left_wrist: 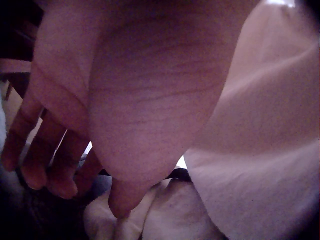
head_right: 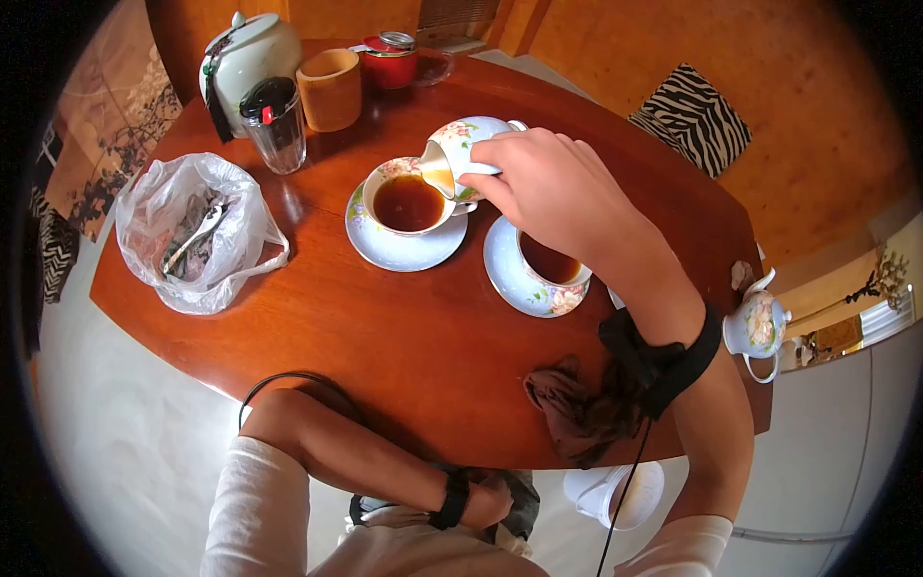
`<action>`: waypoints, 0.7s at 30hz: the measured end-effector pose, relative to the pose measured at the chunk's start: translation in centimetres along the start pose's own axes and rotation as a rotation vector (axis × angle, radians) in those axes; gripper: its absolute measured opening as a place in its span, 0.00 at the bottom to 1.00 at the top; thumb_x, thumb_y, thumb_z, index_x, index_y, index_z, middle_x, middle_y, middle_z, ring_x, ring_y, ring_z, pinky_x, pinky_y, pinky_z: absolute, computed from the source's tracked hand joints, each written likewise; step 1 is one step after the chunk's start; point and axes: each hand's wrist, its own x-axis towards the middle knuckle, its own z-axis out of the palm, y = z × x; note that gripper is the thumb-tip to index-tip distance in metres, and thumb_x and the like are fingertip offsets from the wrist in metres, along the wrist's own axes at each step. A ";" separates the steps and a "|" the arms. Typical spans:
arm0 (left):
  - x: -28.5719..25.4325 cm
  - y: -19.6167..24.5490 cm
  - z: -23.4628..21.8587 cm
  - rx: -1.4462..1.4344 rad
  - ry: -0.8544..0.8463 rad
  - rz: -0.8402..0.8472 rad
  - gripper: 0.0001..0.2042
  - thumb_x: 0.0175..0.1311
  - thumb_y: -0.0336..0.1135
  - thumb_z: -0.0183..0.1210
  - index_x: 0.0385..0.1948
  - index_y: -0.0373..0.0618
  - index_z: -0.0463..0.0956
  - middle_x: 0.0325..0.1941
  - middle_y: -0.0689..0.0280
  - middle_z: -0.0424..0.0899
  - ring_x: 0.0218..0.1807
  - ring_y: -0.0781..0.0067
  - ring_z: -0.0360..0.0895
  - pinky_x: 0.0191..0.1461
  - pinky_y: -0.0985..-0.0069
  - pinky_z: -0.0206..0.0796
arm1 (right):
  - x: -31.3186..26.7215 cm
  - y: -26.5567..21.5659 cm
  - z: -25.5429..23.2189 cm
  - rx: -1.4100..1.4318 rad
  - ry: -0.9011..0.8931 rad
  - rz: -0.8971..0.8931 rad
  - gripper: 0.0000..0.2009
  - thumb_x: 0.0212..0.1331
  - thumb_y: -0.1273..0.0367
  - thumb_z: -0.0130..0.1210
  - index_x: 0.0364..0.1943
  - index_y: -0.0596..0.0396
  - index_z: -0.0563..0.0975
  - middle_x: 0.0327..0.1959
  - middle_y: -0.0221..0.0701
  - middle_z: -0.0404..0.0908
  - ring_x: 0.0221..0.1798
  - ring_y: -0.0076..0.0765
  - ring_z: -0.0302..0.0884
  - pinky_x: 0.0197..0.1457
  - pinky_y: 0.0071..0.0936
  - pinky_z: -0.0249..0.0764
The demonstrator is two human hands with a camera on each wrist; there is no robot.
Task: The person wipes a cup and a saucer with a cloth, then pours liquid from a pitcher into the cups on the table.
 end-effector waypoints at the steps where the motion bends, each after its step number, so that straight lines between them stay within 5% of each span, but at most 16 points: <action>1: -0.2 0.0 -0.1 -0.005 0.009 -0.010 0.14 0.56 0.40 0.56 0.30 0.39 0.86 0.28 0.54 0.87 0.29 0.50 0.84 0.27 0.47 0.72 | -0.1 0.1 0.1 -0.012 0.002 -0.006 0.12 0.64 0.61 0.59 0.34 0.55 0.83 0.27 0.41 0.83 0.34 0.52 0.81 0.35 0.45 0.74; 21: 1.7 0.2 1.4 -0.043 -0.058 -0.012 0.15 0.55 0.40 0.57 0.32 0.38 0.86 0.30 0.53 0.87 0.28 0.48 0.84 0.25 0.45 0.72 | -0.6 0.9 0.9 -0.092 0.037 -0.091 0.11 0.65 0.61 0.57 0.32 0.53 0.81 0.29 0.35 0.83 0.33 0.50 0.80 0.32 0.44 0.73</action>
